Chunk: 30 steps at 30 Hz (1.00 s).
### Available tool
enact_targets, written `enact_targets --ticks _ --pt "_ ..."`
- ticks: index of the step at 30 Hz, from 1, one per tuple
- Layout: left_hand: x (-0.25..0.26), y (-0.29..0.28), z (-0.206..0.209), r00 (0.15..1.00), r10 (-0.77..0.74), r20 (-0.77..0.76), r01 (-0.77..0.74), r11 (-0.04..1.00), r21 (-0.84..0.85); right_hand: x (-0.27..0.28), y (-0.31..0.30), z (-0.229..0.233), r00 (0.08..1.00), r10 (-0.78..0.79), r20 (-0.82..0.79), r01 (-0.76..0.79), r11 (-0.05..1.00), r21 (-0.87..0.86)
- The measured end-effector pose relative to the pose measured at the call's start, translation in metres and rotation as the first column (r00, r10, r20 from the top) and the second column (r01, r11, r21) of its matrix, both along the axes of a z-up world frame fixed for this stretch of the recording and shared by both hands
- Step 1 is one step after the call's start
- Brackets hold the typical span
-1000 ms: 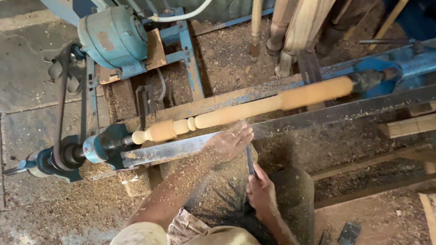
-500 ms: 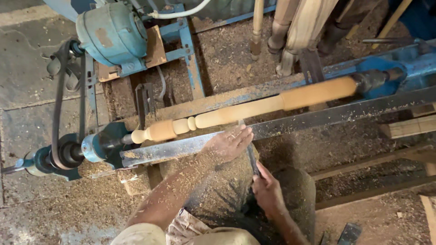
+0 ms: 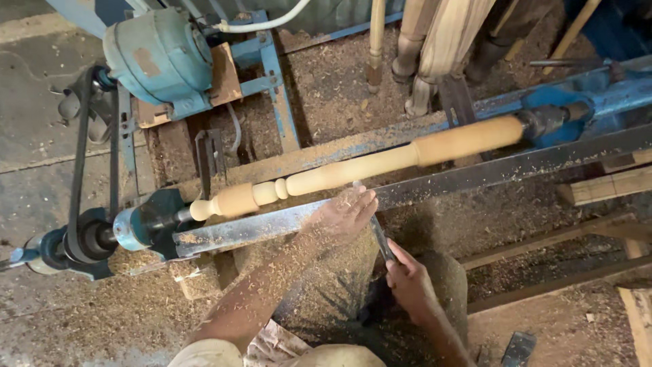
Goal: The person uses a chisel to shape a rotating wooden spindle on a lathe, creating decorative beads and grooves. Wood shavings accumulate on the floor as the tool removes material from the spinning workpiece.
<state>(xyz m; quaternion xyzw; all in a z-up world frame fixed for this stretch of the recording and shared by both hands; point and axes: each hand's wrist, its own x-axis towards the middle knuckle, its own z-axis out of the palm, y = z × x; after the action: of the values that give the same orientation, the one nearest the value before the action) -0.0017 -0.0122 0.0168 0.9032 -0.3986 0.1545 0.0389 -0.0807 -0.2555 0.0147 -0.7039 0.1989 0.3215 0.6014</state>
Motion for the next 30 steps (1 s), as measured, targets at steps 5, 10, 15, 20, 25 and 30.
enact_targets --ticks 5,10,15,20,25,30 --pt "0.003 0.003 -0.001 1.0 0.001 -0.016 -0.002 1.0 -0.028 -0.015 0.022 -0.004 0.979 -0.193 -0.073 0.198 0.978 0.064" --pt "0.011 0.0 -0.007 0.998 -0.049 -0.029 0.047 0.998 -0.044 -0.024 0.039 -0.005 0.956 -0.281 -0.084 0.29 0.947 0.138" --pt "0.015 0.0 -0.003 0.988 -0.053 -0.143 0.028 0.985 -0.168 -0.032 0.055 -0.011 0.937 -0.346 -0.034 0.346 0.919 0.188" --pt "0.02 -0.003 0.005 0.979 -0.038 -0.2 0.009 0.99 -0.142 -0.032 0.074 -0.01 0.868 -0.47 -0.16 0.493 0.851 0.18" --pt "0.017 -0.005 0.005 0.984 -0.03 -0.174 0.008 0.992 -0.123 -0.032 0.077 -0.004 0.903 -0.428 -0.041 0.429 0.892 0.142" --pt "0.003 0.023 -0.007 0.993 -0.104 -0.053 0.1 0.993 -0.069 -0.036 0.07 0.0 0.956 -0.282 -0.082 0.287 0.956 0.066"
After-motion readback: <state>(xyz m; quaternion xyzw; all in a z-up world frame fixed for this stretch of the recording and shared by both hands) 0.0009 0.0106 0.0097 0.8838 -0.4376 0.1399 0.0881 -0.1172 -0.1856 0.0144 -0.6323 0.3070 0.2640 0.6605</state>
